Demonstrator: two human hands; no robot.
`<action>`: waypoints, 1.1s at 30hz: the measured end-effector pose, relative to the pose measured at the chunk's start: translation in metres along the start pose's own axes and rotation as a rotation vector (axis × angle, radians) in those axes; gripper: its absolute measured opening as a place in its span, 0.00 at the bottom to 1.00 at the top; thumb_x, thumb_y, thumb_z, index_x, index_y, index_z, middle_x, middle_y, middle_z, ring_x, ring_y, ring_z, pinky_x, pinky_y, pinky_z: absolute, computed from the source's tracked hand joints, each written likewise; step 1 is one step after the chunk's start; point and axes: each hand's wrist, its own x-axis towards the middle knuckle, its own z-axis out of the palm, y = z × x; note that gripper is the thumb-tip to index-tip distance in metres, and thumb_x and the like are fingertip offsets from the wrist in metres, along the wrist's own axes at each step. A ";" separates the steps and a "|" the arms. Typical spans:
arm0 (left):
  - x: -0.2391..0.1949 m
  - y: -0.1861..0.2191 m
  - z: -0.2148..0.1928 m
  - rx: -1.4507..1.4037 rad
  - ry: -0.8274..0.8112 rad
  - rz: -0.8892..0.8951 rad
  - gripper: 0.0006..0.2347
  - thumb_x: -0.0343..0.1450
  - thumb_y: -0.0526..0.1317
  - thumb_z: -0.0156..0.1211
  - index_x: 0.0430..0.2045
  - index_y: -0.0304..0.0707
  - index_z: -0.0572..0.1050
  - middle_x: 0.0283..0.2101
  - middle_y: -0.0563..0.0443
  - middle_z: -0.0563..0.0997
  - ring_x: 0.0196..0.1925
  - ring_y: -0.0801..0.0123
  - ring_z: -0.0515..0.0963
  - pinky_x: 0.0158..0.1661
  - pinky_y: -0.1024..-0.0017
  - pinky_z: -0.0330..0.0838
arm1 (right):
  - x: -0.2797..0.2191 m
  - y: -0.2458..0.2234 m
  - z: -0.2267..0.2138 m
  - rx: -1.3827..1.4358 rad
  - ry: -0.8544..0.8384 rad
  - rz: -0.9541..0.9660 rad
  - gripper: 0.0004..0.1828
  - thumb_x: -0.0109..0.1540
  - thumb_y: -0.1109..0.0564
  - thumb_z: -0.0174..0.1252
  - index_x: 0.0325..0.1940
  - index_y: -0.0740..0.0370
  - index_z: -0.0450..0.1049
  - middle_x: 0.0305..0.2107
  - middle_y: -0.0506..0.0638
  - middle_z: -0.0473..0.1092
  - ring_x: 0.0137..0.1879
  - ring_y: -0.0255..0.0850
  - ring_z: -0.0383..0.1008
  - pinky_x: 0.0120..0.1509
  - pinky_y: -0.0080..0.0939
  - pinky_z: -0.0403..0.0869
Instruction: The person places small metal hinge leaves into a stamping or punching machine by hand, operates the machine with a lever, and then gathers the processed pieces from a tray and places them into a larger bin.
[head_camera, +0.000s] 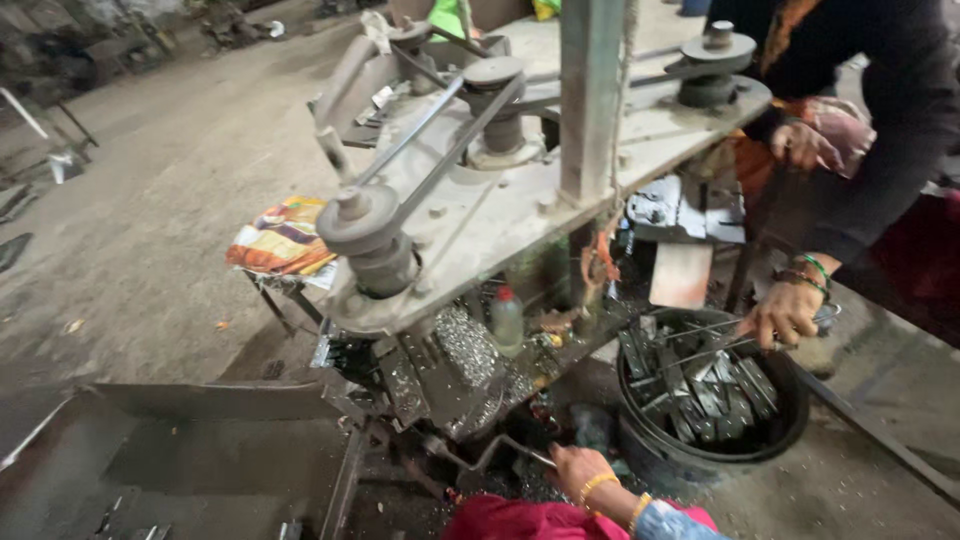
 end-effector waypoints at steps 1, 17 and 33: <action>-0.002 -0.002 -0.001 0.000 -0.010 0.001 0.15 0.72 0.47 0.60 0.48 0.41 0.78 0.48 0.41 0.82 0.51 0.49 0.83 0.51 0.55 0.80 | -0.002 -0.004 -0.005 -0.035 -0.012 -0.018 0.21 0.62 0.42 0.61 0.52 0.57 0.71 0.38 0.59 0.77 0.48 0.57 0.78 0.52 0.57 0.76; -0.056 -0.009 0.009 -0.020 0.185 0.014 0.08 0.71 0.41 0.61 0.38 0.39 0.81 0.37 0.39 0.85 0.42 0.48 0.86 0.42 0.54 0.81 | -0.052 -0.109 -0.095 0.277 0.444 -0.512 0.25 0.60 0.48 0.66 0.55 0.64 0.70 0.50 0.62 0.72 0.56 0.61 0.72 0.56 0.55 0.72; -0.177 0.152 -0.071 -1.205 0.186 0.255 0.17 0.63 0.27 0.65 0.46 0.33 0.80 0.39 0.41 0.86 0.41 0.62 0.85 0.44 0.66 0.77 | -0.019 -0.140 -0.050 0.952 0.171 -0.578 0.29 0.64 0.58 0.63 0.67 0.63 0.63 0.52 0.55 0.73 0.57 0.40 0.73 0.59 0.40 0.73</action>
